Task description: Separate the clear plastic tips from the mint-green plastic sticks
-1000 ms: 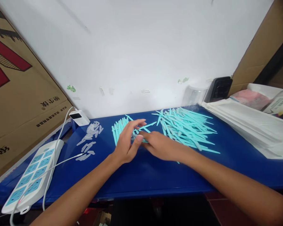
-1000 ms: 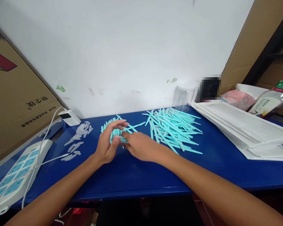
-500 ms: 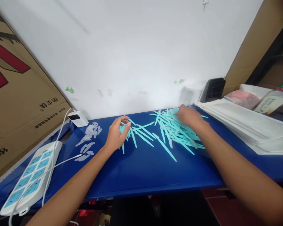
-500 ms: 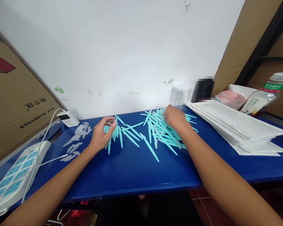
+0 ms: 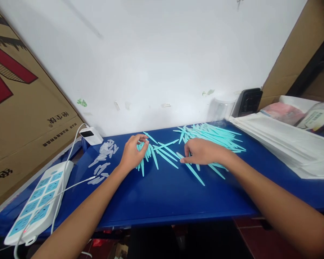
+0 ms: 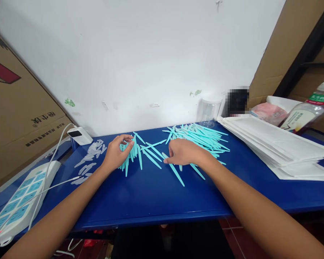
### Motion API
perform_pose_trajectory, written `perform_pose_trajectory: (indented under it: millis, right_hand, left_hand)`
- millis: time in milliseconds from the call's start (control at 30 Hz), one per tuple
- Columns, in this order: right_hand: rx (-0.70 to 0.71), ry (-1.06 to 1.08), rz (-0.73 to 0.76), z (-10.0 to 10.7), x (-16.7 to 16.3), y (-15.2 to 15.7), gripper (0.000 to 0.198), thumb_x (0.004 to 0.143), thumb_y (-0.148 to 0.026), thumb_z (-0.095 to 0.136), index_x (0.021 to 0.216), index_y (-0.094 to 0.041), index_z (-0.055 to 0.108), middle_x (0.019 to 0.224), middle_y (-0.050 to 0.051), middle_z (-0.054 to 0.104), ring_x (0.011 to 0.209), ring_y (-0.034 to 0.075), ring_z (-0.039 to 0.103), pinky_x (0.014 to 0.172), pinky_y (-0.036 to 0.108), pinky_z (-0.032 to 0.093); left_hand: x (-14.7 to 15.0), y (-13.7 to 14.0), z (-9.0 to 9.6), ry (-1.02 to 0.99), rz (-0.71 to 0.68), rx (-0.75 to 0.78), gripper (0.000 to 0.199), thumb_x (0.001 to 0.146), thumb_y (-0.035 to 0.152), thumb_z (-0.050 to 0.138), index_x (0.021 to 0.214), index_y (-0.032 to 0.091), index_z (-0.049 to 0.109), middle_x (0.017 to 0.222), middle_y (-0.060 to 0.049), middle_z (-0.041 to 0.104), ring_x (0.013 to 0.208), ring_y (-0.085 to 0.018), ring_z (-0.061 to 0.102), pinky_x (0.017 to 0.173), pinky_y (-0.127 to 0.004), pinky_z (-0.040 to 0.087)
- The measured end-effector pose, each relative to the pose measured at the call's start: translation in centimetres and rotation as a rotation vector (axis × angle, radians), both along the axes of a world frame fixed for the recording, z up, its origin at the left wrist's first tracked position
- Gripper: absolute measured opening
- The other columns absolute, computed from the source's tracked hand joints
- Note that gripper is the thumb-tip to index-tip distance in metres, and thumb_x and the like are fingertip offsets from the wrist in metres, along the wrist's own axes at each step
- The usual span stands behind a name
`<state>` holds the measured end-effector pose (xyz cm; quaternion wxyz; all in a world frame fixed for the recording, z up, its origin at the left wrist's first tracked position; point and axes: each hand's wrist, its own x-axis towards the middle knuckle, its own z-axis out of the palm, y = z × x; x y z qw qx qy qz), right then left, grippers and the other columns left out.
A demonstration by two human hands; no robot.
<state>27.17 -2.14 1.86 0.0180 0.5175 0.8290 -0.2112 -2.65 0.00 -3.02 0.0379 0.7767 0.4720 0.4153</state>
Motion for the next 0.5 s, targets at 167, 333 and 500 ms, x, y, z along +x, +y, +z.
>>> perform_pose_trajectory:
  millis: [167,333,500]
  right_hand:
    - [-0.105,0.003,0.032,-0.7,-1.1,-0.6,0.029,0.084,-0.044,0.066,0.082,-0.017,0.073,0.060,0.005,0.066,0.053,0.018,0.058,0.052,0.029,0.036]
    - [-0.101,0.038,0.053,-1.0,-1.3,-0.8,0.024,0.082,-0.035,0.063,0.065,-0.019,0.064,0.054,0.001,0.056,0.046,0.013,0.044,0.047,0.028,0.029]
    - [0.037,0.102,-0.123,0.0,0.3,0.5,0.024,0.085,-0.042,0.064,0.083,-0.019,0.074,0.070,0.006,0.068,0.061,0.019,0.060,0.054,0.028,0.038]
  left_hand:
    - [0.0,0.0,0.0,0.008,-0.020,0.006,0.018,0.096,0.030,0.059,0.111,0.022,0.066,0.103,-0.006,0.071,0.098,-0.022,0.068,0.087,-0.038,0.054]
    - [-0.1,0.0,0.2,0.002,-0.024,-0.003,0.019,0.096,0.031,0.059,0.112,0.022,0.066,0.104,-0.006,0.071,0.098,-0.022,0.068,0.087,-0.038,0.054]
    - [-0.1,-0.1,0.3,-0.005,-0.024,-0.014,0.020,0.096,0.032,0.059,0.112,0.022,0.066,0.102,-0.006,0.071,0.097,-0.022,0.067,0.088,-0.038,0.054]
